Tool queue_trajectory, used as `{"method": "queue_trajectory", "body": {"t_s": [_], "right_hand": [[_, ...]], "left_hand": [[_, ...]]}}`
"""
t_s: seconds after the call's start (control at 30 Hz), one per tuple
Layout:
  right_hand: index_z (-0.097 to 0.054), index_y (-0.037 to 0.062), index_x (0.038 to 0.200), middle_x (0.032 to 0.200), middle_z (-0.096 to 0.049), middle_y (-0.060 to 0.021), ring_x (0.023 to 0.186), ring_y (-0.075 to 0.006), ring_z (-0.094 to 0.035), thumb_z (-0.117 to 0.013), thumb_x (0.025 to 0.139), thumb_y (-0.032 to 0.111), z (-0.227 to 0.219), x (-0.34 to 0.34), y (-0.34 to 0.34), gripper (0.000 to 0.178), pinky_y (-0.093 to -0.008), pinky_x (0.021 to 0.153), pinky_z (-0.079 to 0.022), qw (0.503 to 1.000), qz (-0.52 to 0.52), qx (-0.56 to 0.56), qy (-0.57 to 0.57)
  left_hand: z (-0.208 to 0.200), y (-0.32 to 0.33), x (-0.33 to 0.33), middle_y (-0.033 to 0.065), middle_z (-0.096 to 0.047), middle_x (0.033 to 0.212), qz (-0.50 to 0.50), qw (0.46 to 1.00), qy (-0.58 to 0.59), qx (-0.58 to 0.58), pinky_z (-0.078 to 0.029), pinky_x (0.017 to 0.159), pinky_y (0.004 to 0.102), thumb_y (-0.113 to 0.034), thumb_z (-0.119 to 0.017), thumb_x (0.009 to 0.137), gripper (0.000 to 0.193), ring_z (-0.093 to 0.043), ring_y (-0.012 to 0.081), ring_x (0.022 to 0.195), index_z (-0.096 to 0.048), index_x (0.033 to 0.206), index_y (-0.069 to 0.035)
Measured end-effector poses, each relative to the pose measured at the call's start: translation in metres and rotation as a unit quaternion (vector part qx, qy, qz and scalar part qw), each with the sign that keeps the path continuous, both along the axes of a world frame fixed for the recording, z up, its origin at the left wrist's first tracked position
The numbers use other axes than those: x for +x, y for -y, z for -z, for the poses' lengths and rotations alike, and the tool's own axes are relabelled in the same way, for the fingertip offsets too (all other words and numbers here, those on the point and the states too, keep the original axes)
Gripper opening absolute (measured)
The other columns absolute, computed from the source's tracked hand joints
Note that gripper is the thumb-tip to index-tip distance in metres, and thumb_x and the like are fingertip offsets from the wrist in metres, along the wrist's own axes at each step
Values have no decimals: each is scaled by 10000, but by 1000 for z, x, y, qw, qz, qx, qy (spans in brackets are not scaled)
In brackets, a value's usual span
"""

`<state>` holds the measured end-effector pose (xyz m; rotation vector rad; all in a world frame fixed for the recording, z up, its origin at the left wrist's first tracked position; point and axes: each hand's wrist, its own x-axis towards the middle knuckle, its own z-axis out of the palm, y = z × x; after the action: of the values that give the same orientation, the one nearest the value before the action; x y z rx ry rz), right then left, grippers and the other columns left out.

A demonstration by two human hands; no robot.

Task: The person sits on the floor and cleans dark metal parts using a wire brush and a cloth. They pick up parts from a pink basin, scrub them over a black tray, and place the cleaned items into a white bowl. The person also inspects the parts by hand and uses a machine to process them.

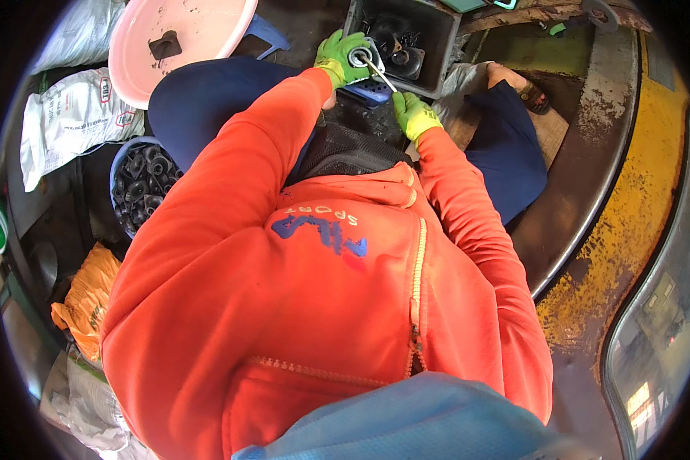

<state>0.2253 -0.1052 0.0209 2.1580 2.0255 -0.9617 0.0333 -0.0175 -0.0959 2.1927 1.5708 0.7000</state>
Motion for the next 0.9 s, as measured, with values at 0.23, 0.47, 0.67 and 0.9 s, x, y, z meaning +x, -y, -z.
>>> {"method": "queue_trajectory", "body": {"t_s": [0.23,0.47,0.67,0.9], "right_hand": [[-568,42,1028,1047,-609,-252,983,-447,-561,-364,956,425,-4,5,6,441,-485,839,-434,996,3,1,-93],[-585,47,1084,1093,-589,-264,1054,-446,-528,-388,949,431,7,2,8,452,-459,882,-427,973,80,69,-203],[-593,47,1076,1077,-607,-253,1029,-434,-557,-335,951,468,1,1,6,509,-464,886,-436,997,10,-9,-78],[-577,28,978,968,-604,-271,939,-456,-560,-357,966,412,-5,0,11,443,-479,802,-440,998,17,-53,-16]], "left_hand": [[-6,1,-3,69,-542,1302,25,999,7,-44,-395,1013,419,-438,-793,592,630,-474,321,1195,-618,1153,-207],[-2,2,-2,86,-568,1202,5,998,57,4,-452,925,411,-404,-813,583,629,-541,320,1066,-615,1134,-174],[-1,1,-4,84,-593,1137,32,998,41,36,-454,921,417,-377,-817,580,635,-549,335,1053,-603,1143,-176],[4,0,-3,79,-581,1213,35,996,80,-8,-433,957,425,-410,-822,559,677,-516,340,1111,-599,1149,-162]]}}
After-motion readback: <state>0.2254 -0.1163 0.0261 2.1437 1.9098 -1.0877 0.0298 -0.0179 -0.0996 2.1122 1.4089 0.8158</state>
